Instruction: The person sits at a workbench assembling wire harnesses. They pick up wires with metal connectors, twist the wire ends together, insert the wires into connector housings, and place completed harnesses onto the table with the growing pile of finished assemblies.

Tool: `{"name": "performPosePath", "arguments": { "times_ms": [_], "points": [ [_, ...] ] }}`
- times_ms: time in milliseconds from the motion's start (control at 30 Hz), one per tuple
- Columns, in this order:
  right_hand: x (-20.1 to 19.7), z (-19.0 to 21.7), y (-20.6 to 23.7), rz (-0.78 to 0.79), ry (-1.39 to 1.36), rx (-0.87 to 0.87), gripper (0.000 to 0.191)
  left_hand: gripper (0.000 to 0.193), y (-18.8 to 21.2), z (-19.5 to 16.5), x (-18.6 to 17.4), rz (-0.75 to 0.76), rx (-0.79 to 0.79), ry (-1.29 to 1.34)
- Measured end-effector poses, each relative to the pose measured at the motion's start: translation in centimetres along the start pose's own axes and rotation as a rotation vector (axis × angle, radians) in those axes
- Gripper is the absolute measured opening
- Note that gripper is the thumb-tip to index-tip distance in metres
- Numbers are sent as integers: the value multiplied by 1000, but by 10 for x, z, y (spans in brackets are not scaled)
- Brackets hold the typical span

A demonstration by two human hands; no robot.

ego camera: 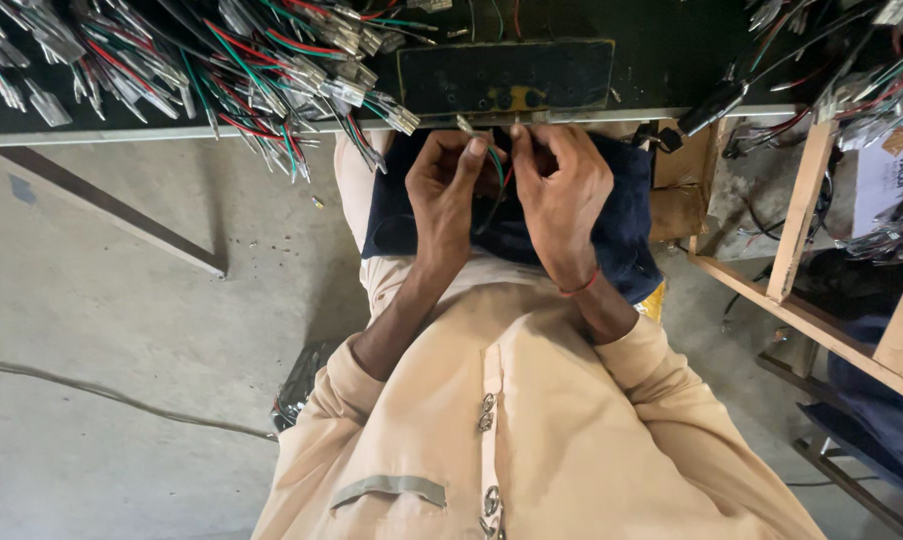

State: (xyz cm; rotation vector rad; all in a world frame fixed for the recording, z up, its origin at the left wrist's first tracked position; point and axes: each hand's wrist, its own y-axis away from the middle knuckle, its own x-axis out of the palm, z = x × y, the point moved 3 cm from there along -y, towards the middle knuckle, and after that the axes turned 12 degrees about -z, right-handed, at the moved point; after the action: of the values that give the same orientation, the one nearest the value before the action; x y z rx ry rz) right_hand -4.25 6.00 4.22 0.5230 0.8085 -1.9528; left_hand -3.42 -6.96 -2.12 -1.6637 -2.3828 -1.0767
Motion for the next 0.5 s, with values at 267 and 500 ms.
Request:
{"name": "performPosePath", "arguments": {
  "times_ms": [267, 500],
  "points": [
    [1, 3, 0, 25, 24, -26, 14, 18, -4, 1, 3, -34, -1, -25],
    [1, 2, 4, -2, 8, 7, 13, 21, 3, 3, -6, -29, 16, -86]
  ]
}}
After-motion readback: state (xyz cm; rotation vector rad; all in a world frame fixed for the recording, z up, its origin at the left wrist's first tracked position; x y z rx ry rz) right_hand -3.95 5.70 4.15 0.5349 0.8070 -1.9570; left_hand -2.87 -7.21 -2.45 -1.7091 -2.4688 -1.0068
